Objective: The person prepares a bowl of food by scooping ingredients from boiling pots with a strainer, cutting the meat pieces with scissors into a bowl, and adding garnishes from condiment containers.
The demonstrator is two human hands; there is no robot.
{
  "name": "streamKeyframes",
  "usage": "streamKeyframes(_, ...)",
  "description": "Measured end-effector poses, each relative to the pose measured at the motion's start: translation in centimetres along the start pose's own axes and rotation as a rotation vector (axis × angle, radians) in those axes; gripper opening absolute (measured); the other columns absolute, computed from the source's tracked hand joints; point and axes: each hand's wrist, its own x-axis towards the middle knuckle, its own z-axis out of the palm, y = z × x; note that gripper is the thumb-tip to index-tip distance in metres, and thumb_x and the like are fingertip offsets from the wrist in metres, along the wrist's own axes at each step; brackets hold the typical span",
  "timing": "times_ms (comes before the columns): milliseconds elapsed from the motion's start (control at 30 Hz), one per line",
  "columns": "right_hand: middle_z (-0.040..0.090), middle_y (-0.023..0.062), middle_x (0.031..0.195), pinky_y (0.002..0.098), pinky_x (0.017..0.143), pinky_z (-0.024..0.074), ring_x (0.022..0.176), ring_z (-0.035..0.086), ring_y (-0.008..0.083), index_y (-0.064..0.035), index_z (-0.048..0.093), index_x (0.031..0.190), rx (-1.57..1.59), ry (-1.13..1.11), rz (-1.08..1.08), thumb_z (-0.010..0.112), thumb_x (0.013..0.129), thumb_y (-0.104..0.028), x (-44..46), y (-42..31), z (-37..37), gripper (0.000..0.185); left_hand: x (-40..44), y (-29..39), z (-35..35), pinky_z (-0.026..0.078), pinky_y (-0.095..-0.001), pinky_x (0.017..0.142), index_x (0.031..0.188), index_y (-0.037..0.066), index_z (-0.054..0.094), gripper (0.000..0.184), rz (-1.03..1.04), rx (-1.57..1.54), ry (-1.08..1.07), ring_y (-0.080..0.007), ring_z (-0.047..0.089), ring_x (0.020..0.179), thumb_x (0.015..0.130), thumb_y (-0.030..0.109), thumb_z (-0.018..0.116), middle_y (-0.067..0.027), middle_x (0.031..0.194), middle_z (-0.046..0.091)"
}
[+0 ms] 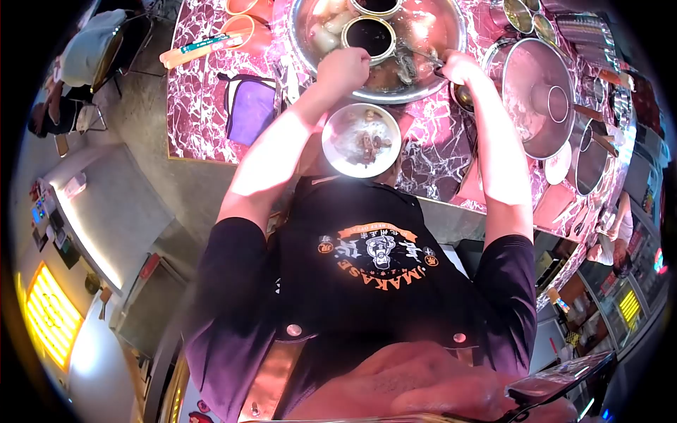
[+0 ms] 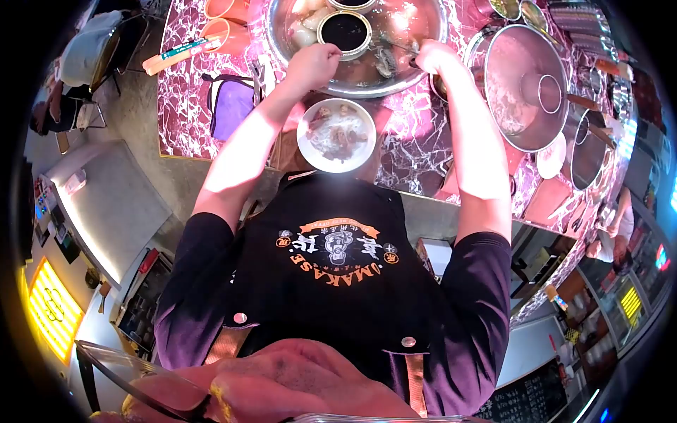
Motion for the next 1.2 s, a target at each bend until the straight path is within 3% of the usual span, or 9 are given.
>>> streamKeyframes(67,0.07,0.0202,0.105,0.0394,0.084,0.0516,0.098,0.068,0.0327,-0.0051,0.067,0.114,0.081,0.067,-0.056,0.066,0.082,-0.022,-1.5,1.6,0.3,0.036,-1.1,-0.4,1.0,0.054,-0.0443,0.084,0.107,0.014,0.073,0.029,-0.044,-0.043,-0.016,-0.0351,0.068,0.095,0.09,0.029,0.055,-0.0129,0.101,0.072)
streamKeyframes(100,0.07,0.0217,0.101,0.0411,0.085,0.0516,0.096,0.068,0.0346,-0.0009,0.066,0.116,0.147,0.018,-0.007,0.068,0.083,-0.022,-4.3,0.6,-1.2,0.039,-1.6,-0.4,1.4,0.054,-0.0442,0.084,0.107,0.014,0.073,0.029,-0.082,-0.078,-0.019,-0.0353,0.068,0.096,0.09,0.028,0.055,-0.0131,0.102,0.072)
streamKeyframes(267,0.072,0.0128,0.091,0.034,0.081,0.0509,0.085,0.069,0.0225,-0.0041,0.061,0.123,0.542,0.008,-0.06,0.069,0.084,-0.011,-5.4,6.4,1.9,0.04,-0.9,-0.7,4.8,0.054,-0.0442,0.082,0.105,0.013,0.073,0.028,-0.032,-0.207,0.065,-0.0355,0.068,0.093,0.09,0.029,0.055,-0.014,0.1,0.071)
streamKeyframes(400,0.071,0.0165,0.101,0.0374,0.086,0.0505,0.096,0.069,0.0291,-0.0079,0.06,0.125,0.357,0.154,-0.043,0.071,0.083,-0.013,-8.2,4.4,1.6,0.043,-0.7,-0.4,5.9,0.054,-0.0443,0.081,0.104,0.013,0.074,0.028,-0.03,-0.274,0.113,-0.0355,0.068,0.091,0.089,0.028,0.056,-0.0144,0.098,0.072)
streamKeyframes(567,0.067,0.0224,0.11,0.0435,0.092,0.0502,0.107,0.064,0.038,-0.0047,0.059,0.126,0.17,0.316,-0.066,0.072,0.079,-0.019,-10.3,2.8,2.6,0.051,-0.9,-0.2,6.2,0.053,-0.0438,0.085,0.104,0.016,0.074,0.028,-0.041,-0.317,0.095,-0.0338,0.068,0.095,0.09,0.028,0.054,-0.0129,0.1,0.072)
streamKeyframes(767,0.067,0.024,0.108,0.0436,0.091,0.0508,0.103,0.065,0.0386,-0.0025,0.06,0.121,0.166,0.398,-0.116,0.071,0.078,-0.021,-11.3,1.3,4.1,0.049,-0.4,-0.2,7.0,0.054,-0.0423,0.08,0.106,0.013,0.073,0.027,-0.018,-0.359,0.124,-0.034,0.069,0.091,0.09,0.027,0.057,-0.0144,0.096,0.072)
streamKeyframes(800,0.067,0.0239,0.111,0.0434,0.093,0.0507,0.107,0.064,0.0387,-0.0054,0.053,0.129,0.166,0.352,-0.085,0.072,0.077,-0.019,-11.4,1.1,4.0,0.057,-0.4,-0.3,7.0,0.053,-0.0425,0.081,0.106,0.013,0.073,0.027,-0.014,-0.349,0.122,-0.0341,0.069,0.092,0.09,0.027,0.057,-0.0143,0.097,0.072)
streamKeyframes(933,0.067,0.0227,0.114,0.0443,0.094,0.05,0.109,0.064,0.0385,-0.0074,0.05,0.131,0.086,0.332,0.028,0.071,0.077,-0.028,-12.2,-0.3,3.3,0.062,-0.6,-0.6,7.0,0.053,-0.0431,0.081,0.106,0.014,0.073,0.027,-0.011,-0.308,0.129,-0.0343,0.068,0.092,0.091,0.027,0.057,-0.0142,0.098,0.072)
streamKeyframes(1200,0.068,0.0195,0.115,0.0437,0.096,0.0485,0.112,0.063,0.0349,-0.0078,0.053,0.126,0.136,0.225,0.048,0.073,0.075,-0.034,-13.0,0.7,2.4,0.061,-0.7,-0.9,7.1,0.053,-0.0445,0.082,0.106,0.016,0.073,0.027,-0.016,-0.269,0.149,-0.0351,0.068,0.094,0.091,0.029,0.055,-0.0139,0.1,0.071)
